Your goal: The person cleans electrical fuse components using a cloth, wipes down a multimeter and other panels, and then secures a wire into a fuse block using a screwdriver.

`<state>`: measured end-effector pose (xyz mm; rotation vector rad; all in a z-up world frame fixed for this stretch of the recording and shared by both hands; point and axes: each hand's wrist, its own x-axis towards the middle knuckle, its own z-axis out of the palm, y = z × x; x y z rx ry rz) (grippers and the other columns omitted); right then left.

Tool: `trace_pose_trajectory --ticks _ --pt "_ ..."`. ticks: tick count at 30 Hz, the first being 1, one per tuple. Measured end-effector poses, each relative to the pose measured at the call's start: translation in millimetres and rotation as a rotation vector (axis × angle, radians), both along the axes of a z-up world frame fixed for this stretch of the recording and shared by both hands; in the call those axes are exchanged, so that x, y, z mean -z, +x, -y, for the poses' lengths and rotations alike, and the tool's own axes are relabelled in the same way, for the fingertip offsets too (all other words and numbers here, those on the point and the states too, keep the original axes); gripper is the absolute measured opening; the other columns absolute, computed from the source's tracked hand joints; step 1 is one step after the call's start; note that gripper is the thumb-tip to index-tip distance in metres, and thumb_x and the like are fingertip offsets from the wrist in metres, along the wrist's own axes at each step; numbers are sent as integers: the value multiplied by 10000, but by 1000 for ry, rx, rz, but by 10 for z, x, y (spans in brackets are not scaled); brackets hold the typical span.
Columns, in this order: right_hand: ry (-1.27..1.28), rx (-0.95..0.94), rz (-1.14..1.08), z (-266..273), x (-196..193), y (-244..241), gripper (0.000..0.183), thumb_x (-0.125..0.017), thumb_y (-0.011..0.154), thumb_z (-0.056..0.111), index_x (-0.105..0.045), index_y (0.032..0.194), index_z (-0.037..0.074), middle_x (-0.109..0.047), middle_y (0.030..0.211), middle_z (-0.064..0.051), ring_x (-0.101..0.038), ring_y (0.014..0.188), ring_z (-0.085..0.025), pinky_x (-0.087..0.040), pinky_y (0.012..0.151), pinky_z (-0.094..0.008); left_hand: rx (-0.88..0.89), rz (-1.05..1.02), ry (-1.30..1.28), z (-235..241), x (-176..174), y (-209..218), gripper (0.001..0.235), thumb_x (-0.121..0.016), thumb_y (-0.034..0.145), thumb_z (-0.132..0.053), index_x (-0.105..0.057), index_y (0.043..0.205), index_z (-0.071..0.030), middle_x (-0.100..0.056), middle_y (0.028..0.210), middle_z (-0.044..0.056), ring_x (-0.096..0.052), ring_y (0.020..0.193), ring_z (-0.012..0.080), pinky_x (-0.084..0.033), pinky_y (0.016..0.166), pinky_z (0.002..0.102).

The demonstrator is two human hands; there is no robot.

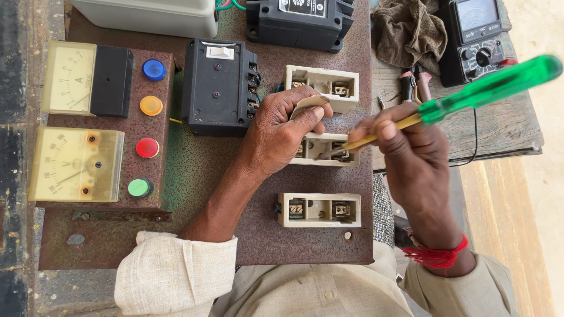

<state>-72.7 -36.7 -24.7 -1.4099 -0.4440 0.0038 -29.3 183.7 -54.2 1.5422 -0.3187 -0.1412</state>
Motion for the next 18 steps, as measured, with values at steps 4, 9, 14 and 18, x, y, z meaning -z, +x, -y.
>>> trace_pose_trajectory --ticks 4,9,14,18 --pt "-52 126 -101 148 -68 -150 188 -573 1144 193 -626 1122 14 -721 975 -126 -656 890 -152 -488 836 -295 -7 72 43 1 -26 -12 191 -570 1008 -160 -732 1033 -63 -695 788 22 -658 763 79 -558 713 295" --pt "-239 46 -192 161 -190 -468 214 -575 1097 203 -615 1057 -3 -727 996 -132 -702 977 -195 -584 927 -368 -49 128 159 35 -191 -118 175 -597 1002 -158 -730 1060 -62 -706 806 22 -663 755 82 -567 701 305" --pt "-462 37 -41 201 -319 -491 196 -570 1081 180 -648 1040 5 -730 986 -95 -731 938 -172 -602 867 -316 -116 399 285 35 -332 -292 121 -670 969 -87 -724 1071 -50 -707 957 74 -694 873 165 -575 793 345" --pt "-564 102 7 185 -368 -536 162 -595 1056 160 -661 1047 13 -748 934 -68 -728 891 -148 -587 825 -285 -164 605 334 -3 -370 -473 135 -708 951 -15 -714 1079 -57 -714 1018 83 -689 1014 232 -541 952 397"
